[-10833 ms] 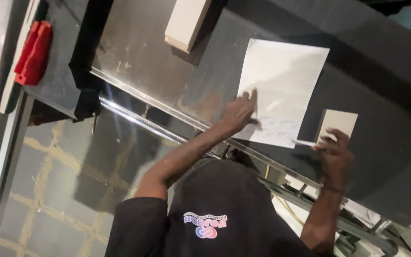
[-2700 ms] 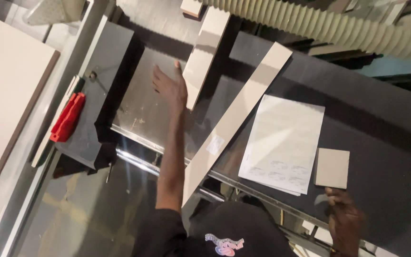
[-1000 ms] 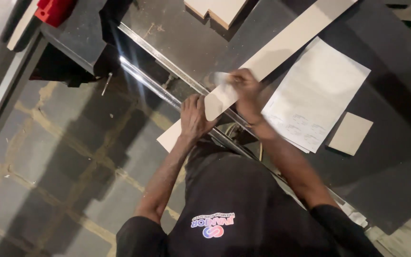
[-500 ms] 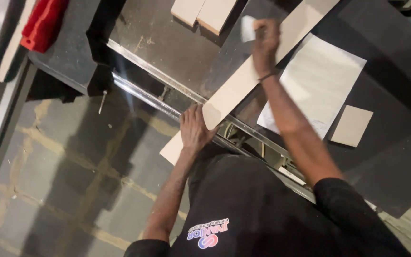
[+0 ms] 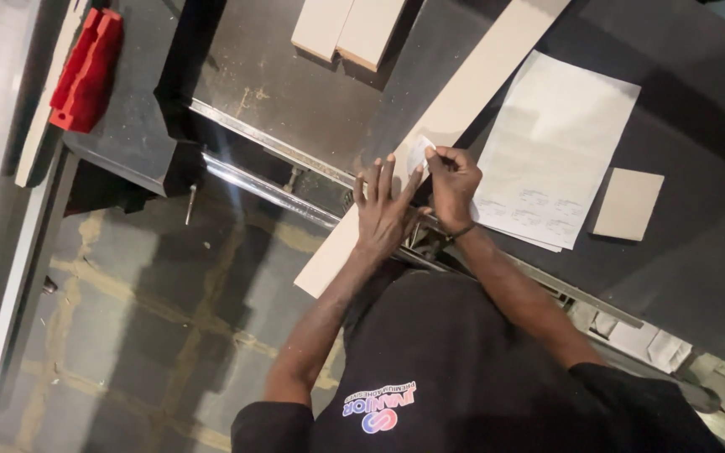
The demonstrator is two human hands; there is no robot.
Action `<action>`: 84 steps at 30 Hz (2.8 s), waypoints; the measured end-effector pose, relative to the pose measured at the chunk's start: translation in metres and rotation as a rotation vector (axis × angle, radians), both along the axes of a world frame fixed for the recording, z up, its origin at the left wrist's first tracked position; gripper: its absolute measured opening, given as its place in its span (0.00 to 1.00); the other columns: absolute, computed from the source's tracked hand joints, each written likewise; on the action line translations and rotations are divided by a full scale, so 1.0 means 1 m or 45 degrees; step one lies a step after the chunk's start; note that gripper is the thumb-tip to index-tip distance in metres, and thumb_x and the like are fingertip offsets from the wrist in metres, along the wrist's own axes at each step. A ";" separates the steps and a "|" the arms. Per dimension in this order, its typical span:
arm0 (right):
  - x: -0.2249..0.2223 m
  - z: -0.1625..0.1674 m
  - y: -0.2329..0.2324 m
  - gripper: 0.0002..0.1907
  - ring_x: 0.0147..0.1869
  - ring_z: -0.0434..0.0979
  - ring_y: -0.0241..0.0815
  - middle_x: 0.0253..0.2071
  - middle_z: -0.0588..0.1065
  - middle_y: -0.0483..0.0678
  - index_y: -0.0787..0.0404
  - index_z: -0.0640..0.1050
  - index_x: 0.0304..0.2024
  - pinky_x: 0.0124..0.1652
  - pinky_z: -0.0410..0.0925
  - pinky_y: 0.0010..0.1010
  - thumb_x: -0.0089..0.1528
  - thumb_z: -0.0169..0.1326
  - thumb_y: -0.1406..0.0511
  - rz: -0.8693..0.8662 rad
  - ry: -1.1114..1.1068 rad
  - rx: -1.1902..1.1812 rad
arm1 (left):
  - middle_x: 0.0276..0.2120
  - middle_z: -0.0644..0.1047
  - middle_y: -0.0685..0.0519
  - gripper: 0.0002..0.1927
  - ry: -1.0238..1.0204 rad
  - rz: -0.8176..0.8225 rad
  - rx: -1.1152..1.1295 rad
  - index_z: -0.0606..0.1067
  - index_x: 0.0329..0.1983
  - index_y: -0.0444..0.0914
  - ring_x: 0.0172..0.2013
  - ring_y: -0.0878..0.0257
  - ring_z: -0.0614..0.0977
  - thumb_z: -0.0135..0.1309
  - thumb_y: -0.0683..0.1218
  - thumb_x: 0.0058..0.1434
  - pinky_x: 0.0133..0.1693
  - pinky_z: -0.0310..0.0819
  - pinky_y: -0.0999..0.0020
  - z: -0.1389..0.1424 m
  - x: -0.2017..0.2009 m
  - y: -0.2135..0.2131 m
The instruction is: The person applies small white labels to several rectangular wood pieces on a workbench. They repeatedly consult a printed instruction sheet, pick up a label, and place it on a piece of wood before moving to the next item.
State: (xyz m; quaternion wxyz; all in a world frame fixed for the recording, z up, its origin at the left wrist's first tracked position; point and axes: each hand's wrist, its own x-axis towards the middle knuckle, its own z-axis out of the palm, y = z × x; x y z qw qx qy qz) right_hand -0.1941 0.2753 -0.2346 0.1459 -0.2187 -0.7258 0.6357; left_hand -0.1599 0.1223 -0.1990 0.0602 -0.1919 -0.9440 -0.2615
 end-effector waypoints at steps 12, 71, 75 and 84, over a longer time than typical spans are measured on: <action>0.004 0.038 0.038 0.11 0.72 0.65 0.53 0.65 0.73 0.53 0.56 0.81 0.53 0.65 0.53 0.50 0.68 0.57 0.65 0.616 0.285 1.395 | 0.66 0.62 0.32 0.41 -0.097 0.128 0.077 0.64 0.72 0.43 0.61 0.36 0.70 0.67 0.55 0.59 0.58 0.66 0.44 0.000 0.000 -0.003; 0.137 0.065 0.206 0.08 0.54 0.79 0.44 0.47 0.81 0.46 0.59 0.84 0.41 0.55 0.67 0.37 0.59 0.68 0.68 0.685 0.081 0.598 | 0.47 0.80 0.37 0.32 -2.198 0.112 1.414 0.67 0.62 0.24 0.42 0.53 0.86 0.59 0.52 0.65 0.37 0.83 0.65 -0.003 -0.046 0.159; 0.113 0.052 0.213 0.11 0.55 0.78 0.46 0.49 0.80 0.48 0.59 0.83 0.45 0.56 0.67 0.39 0.60 0.67 0.67 0.620 0.087 0.807 | 0.47 0.79 0.39 0.30 -2.116 0.142 1.394 0.64 0.63 0.26 0.43 0.53 0.85 0.59 0.44 0.62 0.39 0.84 0.64 -0.011 -0.044 0.169; 0.075 0.049 0.222 0.13 0.47 0.75 0.43 0.42 0.78 0.45 0.60 0.84 0.43 0.49 0.63 0.38 0.56 0.70 0.67 0.662 0.104 0.965 | 0.44 0.80 0.40 0.28 -1.964 0.030 1.234 0.70 0.59 0.25 0.40 0.58 0.84 0.61 0.49 0.63 0.41 0.80 0.65 -0.010 -0.043 0.168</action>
